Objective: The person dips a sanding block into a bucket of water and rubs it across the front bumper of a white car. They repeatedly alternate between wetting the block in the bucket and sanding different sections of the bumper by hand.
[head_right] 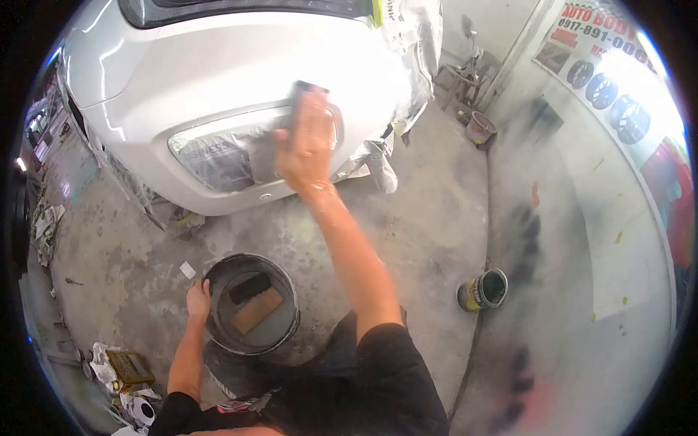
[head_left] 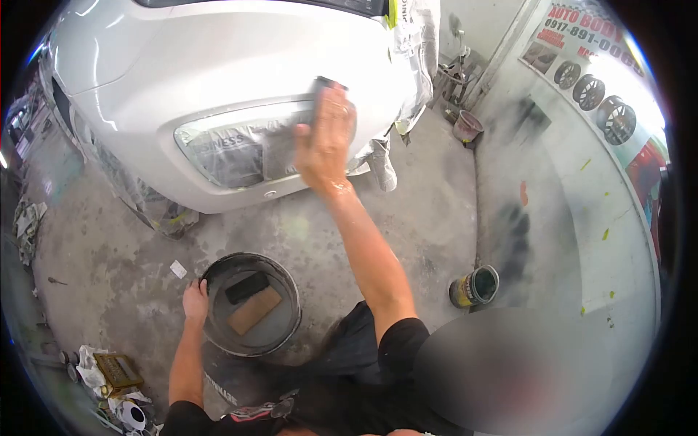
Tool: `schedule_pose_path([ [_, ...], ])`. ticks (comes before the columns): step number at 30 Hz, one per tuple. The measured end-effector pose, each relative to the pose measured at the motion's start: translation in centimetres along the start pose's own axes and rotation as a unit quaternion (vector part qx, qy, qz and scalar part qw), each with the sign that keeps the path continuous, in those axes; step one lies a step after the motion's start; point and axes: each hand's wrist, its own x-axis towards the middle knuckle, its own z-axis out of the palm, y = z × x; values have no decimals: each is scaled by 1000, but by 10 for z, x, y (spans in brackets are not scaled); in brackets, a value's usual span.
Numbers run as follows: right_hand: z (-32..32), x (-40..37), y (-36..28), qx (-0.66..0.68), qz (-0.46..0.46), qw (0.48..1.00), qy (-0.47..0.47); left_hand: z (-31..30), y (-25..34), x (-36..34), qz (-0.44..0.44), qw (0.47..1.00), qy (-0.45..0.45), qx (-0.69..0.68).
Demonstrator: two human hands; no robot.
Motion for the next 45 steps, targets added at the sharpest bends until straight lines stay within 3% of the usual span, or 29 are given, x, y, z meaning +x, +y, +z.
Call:
schedule_pose_path([
  [2, -9, 16, -28, 33, -50, 993, -100, 6, -7, 1, -2, 1000, -2, 0],
  [3, -18, 18, -14, -38, -80, 985, -151, 9, -9, 1, -3, 1000, -2, -2],
  [6, -53, -11, 61, -80, 3, 987, -139, 2, -3, -1, -4, 1000, 6, 2],
  [9, -38, -15, 58, -92, 39, 992, -71, 6, -5, 1, -10, 1000, 3, 1],
  [11, -17, 15, -5, 42, -66, 986, -150, 6, -2, 0, -17, 1000, 9, -7],
  [13, 9, 39, -80, 36, -178, 966, -182, 0, 1, -6, -24, 1000, 6, -14],
  [16, 22, 54, -85, 16, -276, 941, -197, -11, 9, -11, -39, 999, 0, -30],
  [18, -13, 52, -49, -54, -214, 939, -263, -8, 8, -10, -53, 998, 5, -33],
  [19, -19, 39, -15, 40, -103, 955, -277, -6, 5, -10, -51, 998, 9, -42],
  [20, -35, 28, 9, -120, -141, 953, -242, -8, 7, -9, -49, 997, 12, -52],
  [23, -8, 28, -14, -116, -174, 954, -214, -9, 7, -12, -46, 996, 15, -70],
  [25, 24, 49, -94, -25, -241, 930, -276, 1, -2, -6, -28, 997, 21, -65],
  [26, 44, 54, -124, 21, -271, 927, -256, -1, -2, -9, -38, 997, 18, -64],
  [27, 52, 60, -143, -23, -325, 914, -241, -2, 1, -13, -48, 997, 15, -66],
  [30, 34, 69, -119, 3, -311, 901, -304, -6, 3, -11, -54, 996, 13, -63],
  [31, 16, 67, -96, -50, -269, 912, -304, -6, 1, -10, -53, 997, 12, -63],
  [34, -29, 28, 16, -78, -101, 973, -194, 1, -3, -7, -30, 996, 45, -78],
  [36, -13, 18, 11, -57, -75, 987, -133, -3, 3, -7, -33, 995, 31, -88],
  [40, 32, 47, -100, -27, -116, 983, -137, -12, 4, -6, -30, 996, 11, -79],
  [43, 7, 56, -65, -63, -141, 976, -155, -12, 5, -7, -16, 997, 29, -66],
  [45, -17, 45, 26, -55, -62, 995, -50, -9, 0, -4, -5, 998, 20, -52],
])
